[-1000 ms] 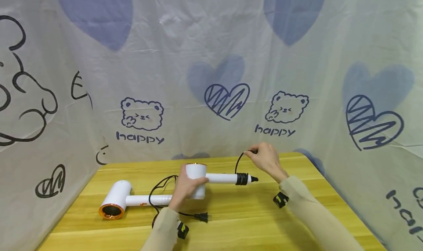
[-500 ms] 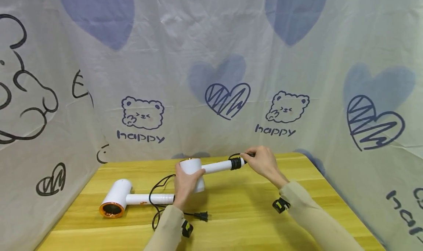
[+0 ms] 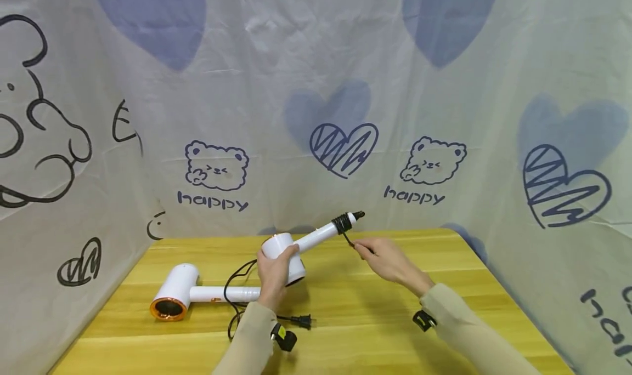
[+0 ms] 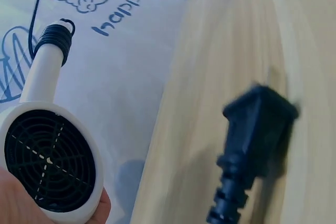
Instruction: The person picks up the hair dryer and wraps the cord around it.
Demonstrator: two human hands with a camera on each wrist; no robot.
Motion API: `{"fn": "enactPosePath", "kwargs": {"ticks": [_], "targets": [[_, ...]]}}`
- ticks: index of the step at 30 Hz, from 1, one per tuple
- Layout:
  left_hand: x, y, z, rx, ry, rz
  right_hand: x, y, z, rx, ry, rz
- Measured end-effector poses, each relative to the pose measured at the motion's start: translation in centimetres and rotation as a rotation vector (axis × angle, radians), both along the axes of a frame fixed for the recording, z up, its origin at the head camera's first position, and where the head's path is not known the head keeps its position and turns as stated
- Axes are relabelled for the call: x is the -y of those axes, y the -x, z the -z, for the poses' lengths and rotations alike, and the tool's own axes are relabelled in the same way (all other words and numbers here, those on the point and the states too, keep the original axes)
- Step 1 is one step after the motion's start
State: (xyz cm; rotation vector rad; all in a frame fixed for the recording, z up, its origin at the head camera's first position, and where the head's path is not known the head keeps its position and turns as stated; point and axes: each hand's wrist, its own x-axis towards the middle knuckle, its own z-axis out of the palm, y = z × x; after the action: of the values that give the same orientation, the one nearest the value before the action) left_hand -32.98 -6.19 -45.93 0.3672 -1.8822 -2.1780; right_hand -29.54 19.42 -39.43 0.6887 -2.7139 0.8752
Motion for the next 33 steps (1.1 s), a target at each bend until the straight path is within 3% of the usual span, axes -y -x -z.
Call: {"fn": "enactPosePath", "kwargs": {"ticks": [4,8,11,16,20,25,33], "targets": [[0.2,0.2,-0.2,0.026,-0.104,0.014,-0.3,-0.1,0.7,0.090,0.013,-0.098],[0.6,0.2,0.1,0.060,-0.180,0.023,-0.9,0.2,1.5,0.245,0.117,-0.186],[0.9,0.0,0.4,0.090,-0.211,0.036,-1.3,0.5,2.4,0.422,0.281,-0.213],[1.0,-0.4,0.4,0.117,-0.218,0.084,-2.0,1.4,3.7,0.723,0.619,-0.184],[0.9,-0.4,0.2,0.118,-0.208,0.120,-2.9,2.0,4.0,0.892,0.755,-0.145],[0.7,-0.3,-0.2,0.097,-0.177,0.196,-5.0,2.9,3.9,0.999,0.758,-0.087],[-0.4,-0.6,-0.7,0.072,-0.149,0.357,-6.3,3.6,3.8,0.977,0.607,-0.084]]}}
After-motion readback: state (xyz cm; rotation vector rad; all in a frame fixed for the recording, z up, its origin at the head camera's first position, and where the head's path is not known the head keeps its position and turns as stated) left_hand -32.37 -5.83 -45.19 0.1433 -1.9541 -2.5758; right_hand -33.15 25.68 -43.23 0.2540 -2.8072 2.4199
